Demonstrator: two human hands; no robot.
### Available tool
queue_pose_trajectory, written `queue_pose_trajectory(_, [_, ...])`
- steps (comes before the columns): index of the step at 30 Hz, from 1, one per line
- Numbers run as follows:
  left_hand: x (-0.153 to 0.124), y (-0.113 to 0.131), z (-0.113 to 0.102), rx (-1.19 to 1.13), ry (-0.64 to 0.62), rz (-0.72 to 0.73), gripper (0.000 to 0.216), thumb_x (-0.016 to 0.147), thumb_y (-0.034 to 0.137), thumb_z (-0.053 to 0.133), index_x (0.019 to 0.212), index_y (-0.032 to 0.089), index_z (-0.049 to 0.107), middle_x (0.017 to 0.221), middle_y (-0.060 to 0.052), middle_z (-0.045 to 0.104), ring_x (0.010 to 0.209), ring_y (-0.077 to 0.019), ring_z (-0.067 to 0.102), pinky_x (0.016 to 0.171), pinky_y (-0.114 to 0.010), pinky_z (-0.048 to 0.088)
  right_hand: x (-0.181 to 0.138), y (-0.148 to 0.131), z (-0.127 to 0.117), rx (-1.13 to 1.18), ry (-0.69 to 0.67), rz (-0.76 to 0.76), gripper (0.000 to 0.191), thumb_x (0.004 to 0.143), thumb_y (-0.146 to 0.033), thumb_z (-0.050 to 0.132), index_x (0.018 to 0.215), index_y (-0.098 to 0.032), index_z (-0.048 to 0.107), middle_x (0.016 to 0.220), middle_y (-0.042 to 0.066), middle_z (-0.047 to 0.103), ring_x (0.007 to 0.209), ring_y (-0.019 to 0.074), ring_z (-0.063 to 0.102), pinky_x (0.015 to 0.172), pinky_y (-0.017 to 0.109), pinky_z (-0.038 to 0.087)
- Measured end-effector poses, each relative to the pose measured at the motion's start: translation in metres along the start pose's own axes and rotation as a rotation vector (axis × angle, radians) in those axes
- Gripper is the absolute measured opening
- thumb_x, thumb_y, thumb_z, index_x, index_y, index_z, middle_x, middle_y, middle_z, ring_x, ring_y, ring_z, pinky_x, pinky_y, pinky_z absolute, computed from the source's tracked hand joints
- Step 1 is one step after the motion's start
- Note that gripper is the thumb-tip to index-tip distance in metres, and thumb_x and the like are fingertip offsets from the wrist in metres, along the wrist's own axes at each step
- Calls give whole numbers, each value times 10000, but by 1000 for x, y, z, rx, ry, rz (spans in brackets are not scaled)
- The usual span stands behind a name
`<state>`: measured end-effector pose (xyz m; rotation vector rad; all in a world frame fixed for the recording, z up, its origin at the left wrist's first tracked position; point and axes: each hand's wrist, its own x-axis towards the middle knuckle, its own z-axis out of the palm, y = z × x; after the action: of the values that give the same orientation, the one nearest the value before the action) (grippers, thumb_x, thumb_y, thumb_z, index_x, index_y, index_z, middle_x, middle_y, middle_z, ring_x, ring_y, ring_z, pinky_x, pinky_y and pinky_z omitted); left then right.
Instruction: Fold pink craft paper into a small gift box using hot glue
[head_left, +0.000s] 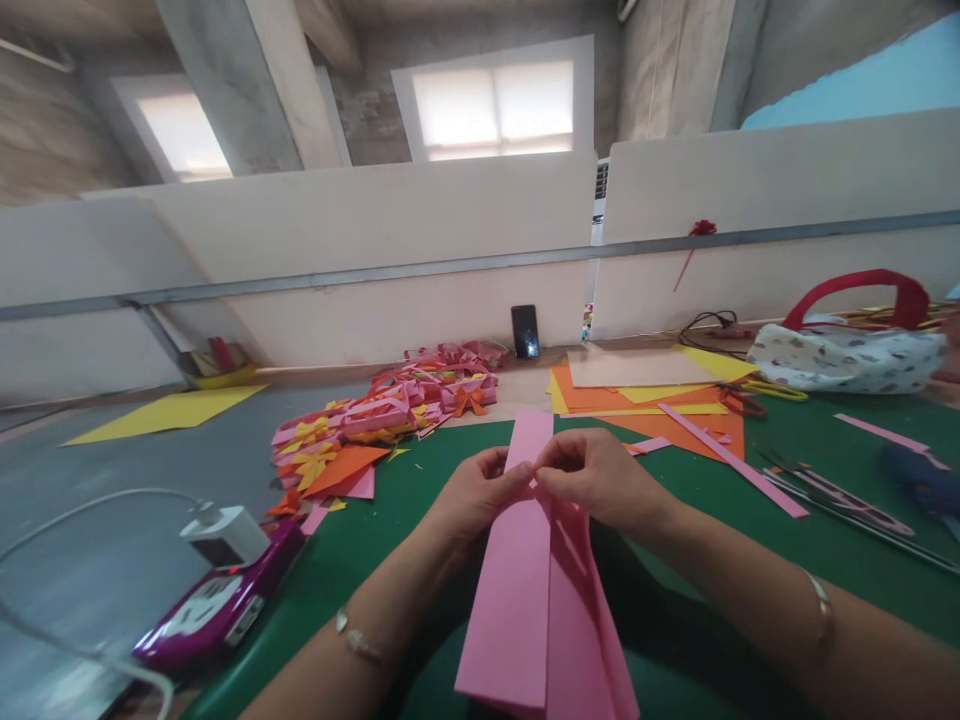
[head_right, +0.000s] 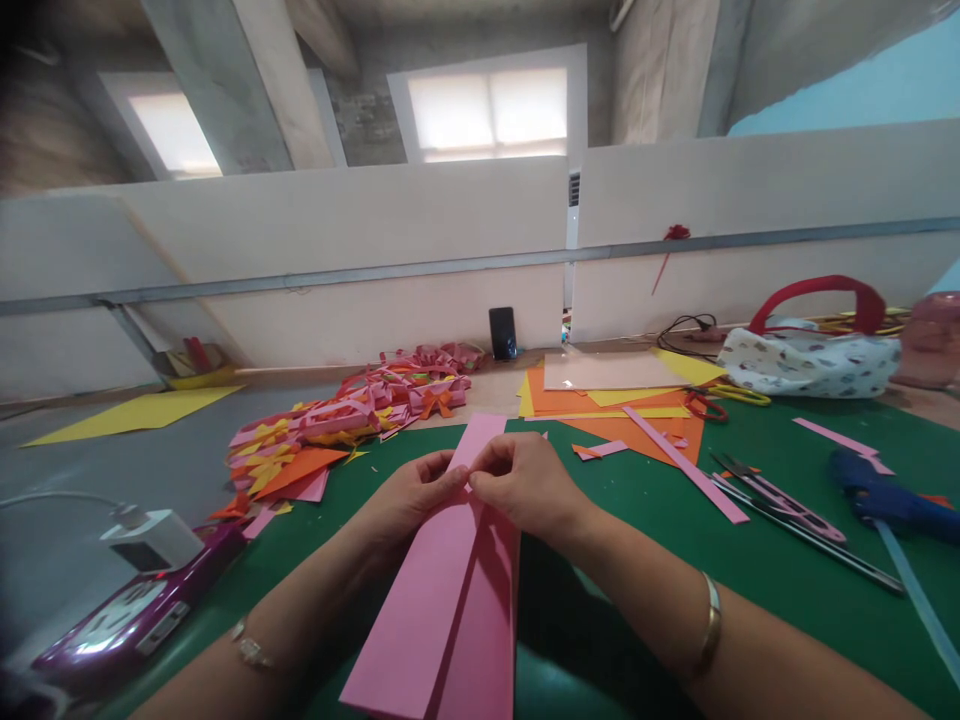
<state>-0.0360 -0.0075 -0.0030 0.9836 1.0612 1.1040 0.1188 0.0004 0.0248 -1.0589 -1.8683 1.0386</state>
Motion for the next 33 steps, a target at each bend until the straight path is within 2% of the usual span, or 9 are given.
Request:
queue_pose_trajectory(2, [1,-1,0,4,6,21,496,538,346,795,941,129,603,808,-88,681,610,-171,637,574,-260,481,0,0,-1,46,-15,29,67,638,-157,552,631,-132,613,574,-18,564,521,79,480,480,190,367])
queue_pose_trajectory(7, [1,-2,1,-6,7,28,567,535,320,801,1018,144,561,757,-63,677,593,-167,637,566,-263,489,-1,-2,-3,-1,-9,33,39,601,-138,550,569,-139,572,535,-34,529,493,66,446,448,179,337])
queue_pose_trajectory(14, [1,-2,0,11,-25,16,584,533,333,802,1026,131,564,715,-65,670,565,-157,623,539,-243,465,-2,-5,-7,18,-66,-6,59,594,-126,535,574,-137,589,527,-36,508,484,60,412,431,174,312])
queue_pose_trajectory(21, [2,-4,1,25,-29,27,596,533,340,801,1036,134,556,730,-60,661,602,-164,628,588,-269,479,-2,-5,-7,-34,-39,-19,57,567,-105,520,539,-147,549,500,-48,478,469,57,389,413,170,285])
queue_pose_trajectory(25, [-2,-3,2,82,-75,46,619,561,377,777,1081,135,543,747,-57,652,647,-178,632,605,-276,476,-1,0,-4,-110,-13,-101,50,567,-110,527,542,-152,539,503,-49,484,479,63,408,421,173,294])
queue_pose_trajectory(27, [-7,2,4,128,-150,68,613,588,407,753,1096,139,541,808,-71,650,683,-183,631,593,-261,471,0,3,-3,-159,8,-154,65,571,-100,521,538,-153,537,519,-44,496,496,68,424,437,177,308])
queue_pose_trajectory(30, [-13,8,4,148,-247,60,624,620,449,716,1143,169,524,856,-61,634,610,-143,610,512,-223,445,2,4,-5,-191,39,-198,94,601,-92,499,552,-156,548,548,-35,521,527,77,451,469,182,338])
queue_pose_trajectory(33, [-10,9,-1,54,-131,-21,609,648,461,692,1146,166,502,783,-21,605,488,-58,525,457,-171,404,6,0,-18,-199,130,-195,106,652,-123,480,614,-163,570,571,-28,538,546,87,469,495,192,359])
